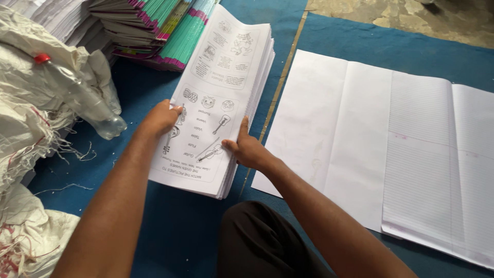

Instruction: The person sits on the floor and repeatedly picks up a stack of printed paper sheets, flips them over, and places them back down. The person handles the sheets by hand without using any tools.

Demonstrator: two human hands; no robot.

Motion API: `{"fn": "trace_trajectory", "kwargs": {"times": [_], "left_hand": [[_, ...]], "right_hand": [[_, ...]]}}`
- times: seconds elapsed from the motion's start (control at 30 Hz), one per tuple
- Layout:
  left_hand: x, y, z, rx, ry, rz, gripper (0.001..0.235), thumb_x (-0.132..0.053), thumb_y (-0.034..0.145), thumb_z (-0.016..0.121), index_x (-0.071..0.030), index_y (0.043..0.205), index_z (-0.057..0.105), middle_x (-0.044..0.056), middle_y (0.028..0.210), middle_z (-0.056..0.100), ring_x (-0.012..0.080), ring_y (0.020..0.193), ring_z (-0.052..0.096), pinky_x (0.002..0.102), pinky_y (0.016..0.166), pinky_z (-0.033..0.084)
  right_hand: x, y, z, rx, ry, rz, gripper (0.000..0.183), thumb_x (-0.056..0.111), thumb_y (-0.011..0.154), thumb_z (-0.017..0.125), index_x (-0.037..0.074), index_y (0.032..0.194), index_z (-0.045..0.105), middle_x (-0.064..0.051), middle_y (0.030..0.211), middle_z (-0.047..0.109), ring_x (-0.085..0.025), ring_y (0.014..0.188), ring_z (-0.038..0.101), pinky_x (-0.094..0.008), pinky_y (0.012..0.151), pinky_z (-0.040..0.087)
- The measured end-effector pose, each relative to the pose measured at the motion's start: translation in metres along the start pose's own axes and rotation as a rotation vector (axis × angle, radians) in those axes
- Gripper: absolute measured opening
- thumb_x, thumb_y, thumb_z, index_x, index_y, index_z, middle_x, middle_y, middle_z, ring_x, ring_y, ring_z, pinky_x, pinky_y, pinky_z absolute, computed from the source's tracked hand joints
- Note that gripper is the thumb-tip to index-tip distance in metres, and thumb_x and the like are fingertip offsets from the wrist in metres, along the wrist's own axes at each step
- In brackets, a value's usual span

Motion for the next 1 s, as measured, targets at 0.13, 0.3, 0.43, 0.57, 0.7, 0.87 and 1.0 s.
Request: {"fn": "trace_trajectory", "kwargs": {"times": [0.13,0.3,0.43,0.57,0.7,0.87,1.0], "left_hand": [[-0.012,0.004,-0.006,-0.016,0.18,-0.015,0.052,-0.034,0.1,0.062,0.003,0.136,0.055,0.028,0.13,0.064,0.0395,0.12,0.064,0.048,0.103,0.049],[-0.079,-0.011,-0.011,-0.334,0.319,0.258,0.056,-0.02,0.086,0.071,-0.002,0.136,0.052,0.021,0.136,0.054,0.0382,0.129,0.048,0.054,0.104,0.04],[-0.151,-0.056,0.012,-0.544,0.128,0.692,0.054,-0.011,0.084,0.072,0.001,0.133,0.056,0.023,0.13,0.059,0.0397,0.123,0.053,0.046,0.107,0.043],[-0.2,-0.106,0.067,-0.47,-0.261,0.901,0.04,-0.006,0.088,0.067,-0.002,0.128,0.062,0.022,0.128,0.063,0.0381,0.122,0.061,0.043,0.107,0.047],[-0.227,-0.132,0.154,-0.19,-0.52,0.774,0.041,-0.012,0.09,0.064,-0.003,0.129,0.06,0.021,0.129,0.062,0.0308,0.112,0.066,0.038,0.088,0.059],[-0.238,-0.157,0.262,0.026,-0.563,0.715,0.037,-0.015,0.091,0.064,-0.003,0.126,0.065,0.019,0.121,0.069,0.0288,0.104,0.071,0.038,0.086,0.058],[-0.233,-0.164,0.347,0.232,-0.549,0.574,0.039,-0.019,0.091,0.065,-0.004,0.127,0.064,0.018,0.118,0.072,0.0264,0.104,0.07,0.037,0.085,0.057]], "right_hand": [[-0.001,-0.001,-0.005,-0.068,-0.051,-0.064,0.102,0.051,0.099,0.05,-0.009,0.152,-0.014,-0.045,0.13,0.052,-0.048,0.116,0.064,-0.051,0.098,0.055],[0.009,-0.023,-0.045,-0.184,-0.027,-0.114,0.094,0.057,0.104,0.04,-0.005,0.157,-0.008,-0.041,0.123,0.058,-0.048,0.106,0.064,-0.055,0.092,0.053],[-0.012,-0.048,-0.082,-0.173,-0.003,0.104,0.094,0.06,0.095,0.036,0.001,0.158,-0.001,-0.025,0.09,0.072,-0.032,0.072,0.075,-0.048,0.069,0.064],[-0.042,-0.083,-0.122,-0.229,-0.043,0.114,0.085,0.061,0.096,0.039,0.005,0.157,0.023,-0.019,0.081,0.073,-0.025,0.065,0.074,-0.042,0.065,0.063],[-0.099,-0.126,-0.164,-0.332,-0.053,0.207,0.075,0.059,0.096,0.046,0.003,0.146,0.043,-0.017,0.086,0.073,-0.023,0.068,0.074,-0.038,0.065,0.06],[-0.162,-0.183,-0.207,-0.445,0.121,0.289,0.06,0.053,0.1,0.048,-0.001,0.117,0.068,-0.016,0.092,0.073,-0.022,0.074,0.073,-0.038,0.064,0.059],[-0.201,-0.228,-0.239,-0.52,-0.001,0.337,0.048,0.046,0.096,0.056,0.002,0.109,0.071,-0.015,0.092,0.075,-0.021,0.074,0.073,-0.039,0.069,0.059]]}}
Point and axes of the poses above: each hand's wrist, its own y-axis towards the middle knuckle, its own z-axis out of the palm, x = y × z, the point moved 9 cm from there along y, towards the middle knuckle
